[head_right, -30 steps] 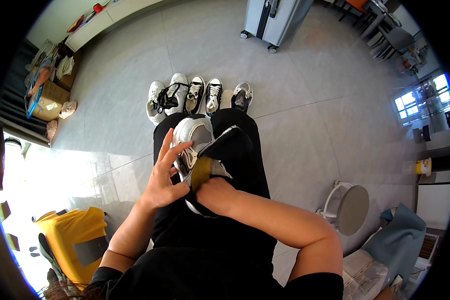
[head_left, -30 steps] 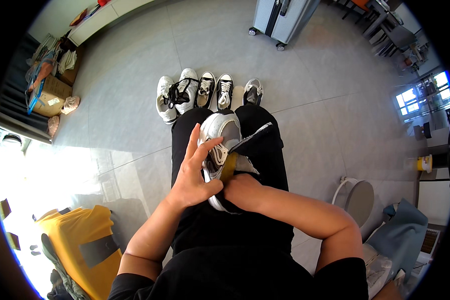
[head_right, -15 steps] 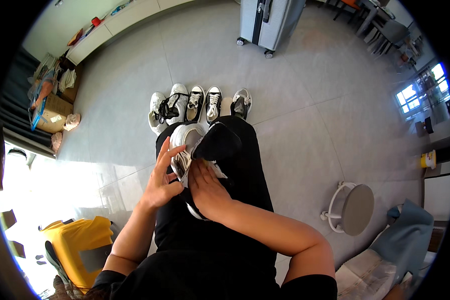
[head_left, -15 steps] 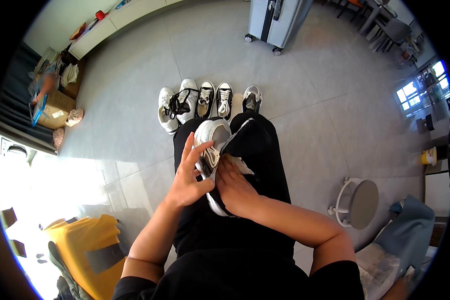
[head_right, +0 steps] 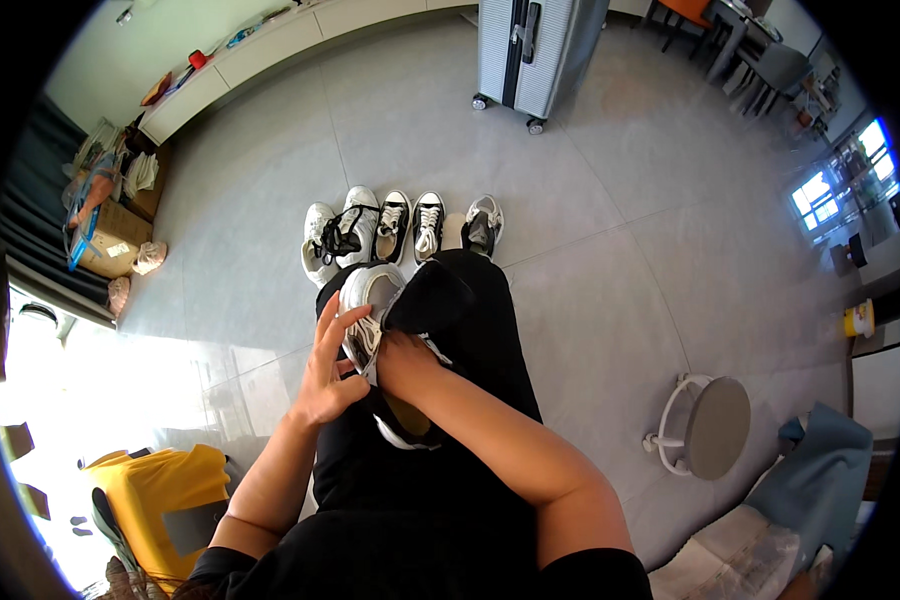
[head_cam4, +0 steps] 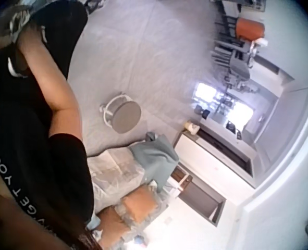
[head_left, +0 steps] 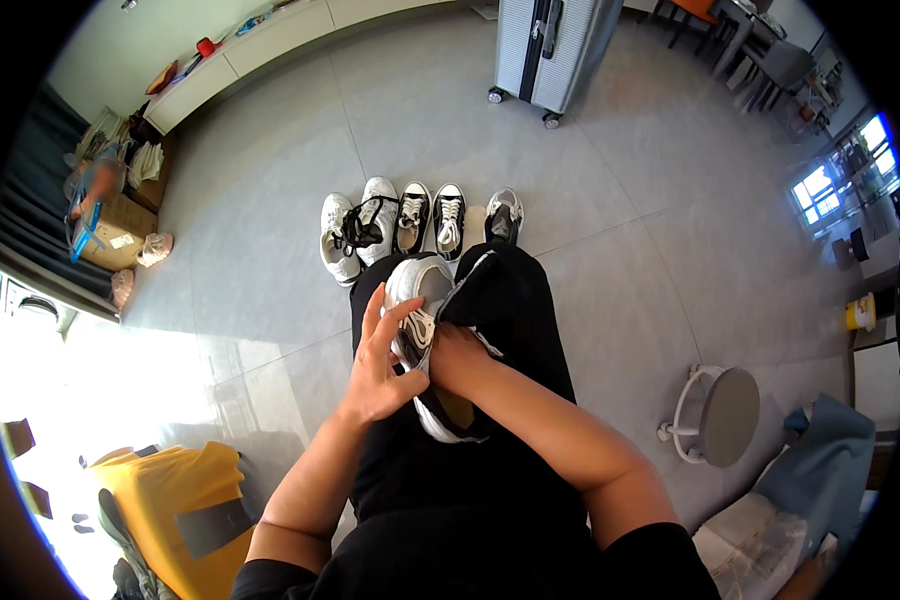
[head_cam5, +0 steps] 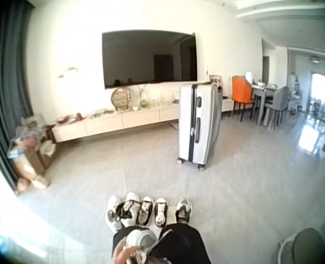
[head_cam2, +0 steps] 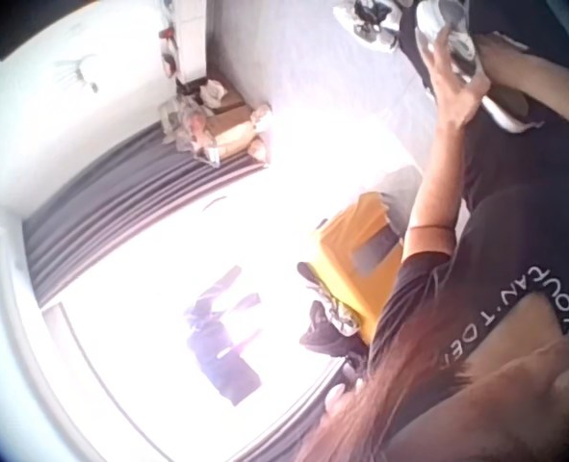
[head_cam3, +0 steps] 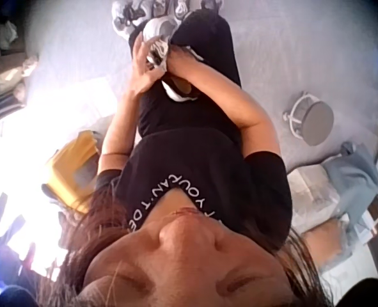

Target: The person laces a black sneaker by hand while it rests on their lap, then uses a yellow cloth to wipe and clean the exterior and interior of a white and gray sneaker.

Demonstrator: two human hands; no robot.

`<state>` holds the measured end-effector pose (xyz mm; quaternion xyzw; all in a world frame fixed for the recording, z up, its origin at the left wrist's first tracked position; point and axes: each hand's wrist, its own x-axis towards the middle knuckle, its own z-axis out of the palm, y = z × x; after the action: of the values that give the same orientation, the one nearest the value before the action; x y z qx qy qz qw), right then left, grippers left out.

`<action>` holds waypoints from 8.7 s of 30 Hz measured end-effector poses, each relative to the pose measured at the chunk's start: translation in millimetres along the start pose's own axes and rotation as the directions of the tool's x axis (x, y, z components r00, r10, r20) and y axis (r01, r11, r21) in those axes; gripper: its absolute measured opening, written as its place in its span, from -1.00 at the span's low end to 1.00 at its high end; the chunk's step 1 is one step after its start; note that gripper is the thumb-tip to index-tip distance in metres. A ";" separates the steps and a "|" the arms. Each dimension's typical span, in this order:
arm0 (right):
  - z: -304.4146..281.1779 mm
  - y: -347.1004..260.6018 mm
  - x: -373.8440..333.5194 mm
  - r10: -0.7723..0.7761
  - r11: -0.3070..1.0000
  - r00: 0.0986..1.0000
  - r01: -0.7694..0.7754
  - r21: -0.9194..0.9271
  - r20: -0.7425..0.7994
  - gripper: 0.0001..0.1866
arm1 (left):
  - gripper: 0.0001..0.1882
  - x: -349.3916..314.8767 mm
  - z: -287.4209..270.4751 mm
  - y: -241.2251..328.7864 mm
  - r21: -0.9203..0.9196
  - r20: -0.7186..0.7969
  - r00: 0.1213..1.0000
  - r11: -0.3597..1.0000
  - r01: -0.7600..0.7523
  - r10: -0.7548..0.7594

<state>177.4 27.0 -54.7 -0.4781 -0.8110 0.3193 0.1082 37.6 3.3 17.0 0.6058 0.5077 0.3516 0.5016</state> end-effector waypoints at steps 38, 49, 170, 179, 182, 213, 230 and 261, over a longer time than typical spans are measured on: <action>4.6 -15.6 -9.4 0.155 0.910 0.653 0.197 0.364 -0.741 -0.94 | -0.02 -1.9 5.0 -16.1 -0.246 -0.026 0.998 0.968 0.054 -0.062; -3.4 -22.7 -28.2 0.234 0.903 0.739 0.077 0.423 -0.632 -0.93 | -0.03 -3.3 10.5 -19.8 -0.318 -0.030 0.995 0.945 0.084 -0.098; -3.8 -2.1 -36.4 -0.123 0.992 0.991 0.125 0.017 -0.055 -0.17 | 0.01 3.1 9.5 -15.3 -0.131 -0.018 0.996 0.987 0.089 -0.092; 8.1 8.0 -24.7 -0.180 0.980 0.975 0.188 0.057 -0.127 -0.27 | 0.01 5.7 7.1 -31.0 -0.051 -0.036 0.999 0.999 0.017 -0.019; 9.9 8.4 -24.7 -0.165 0.969 0.972 0.191 0.159 -0.167 -0.24 | -0.01 3.6 7.5 -23.2 -0.102 -0.043 0.998 0.994 0.037 -0.042; -85.6 -15.9 -69.3 0.293 0.468 0.948 -0.032 0.883 -0.121 -0.08 | -0.07 20.7 -20.6 -20.4 -0.858 0.003 1.000 0.514 0.013 -0.019; 16.5 23.0 3.7 0.563 0.759 0.628 -0.137 0.636 -0.537 -0.47 | -0.14 43.3 60.8 -80.4 0.055 -0.395 0.901 0.974 0.218 -0.179; -48.6 38.1 -22.1 -0.101 0.935 0.967 0.013 -0.354 -0.233 -0.61 | -0.42 21.8 46.7 -84.5 -0.724 0.083 0.920 0.611 0.319 -0.382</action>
<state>239.2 41.4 -38.0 -0.5018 -0.8485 0.1048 0.1314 64.3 11.1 -78.0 0.2317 0.4545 0.4419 0.7379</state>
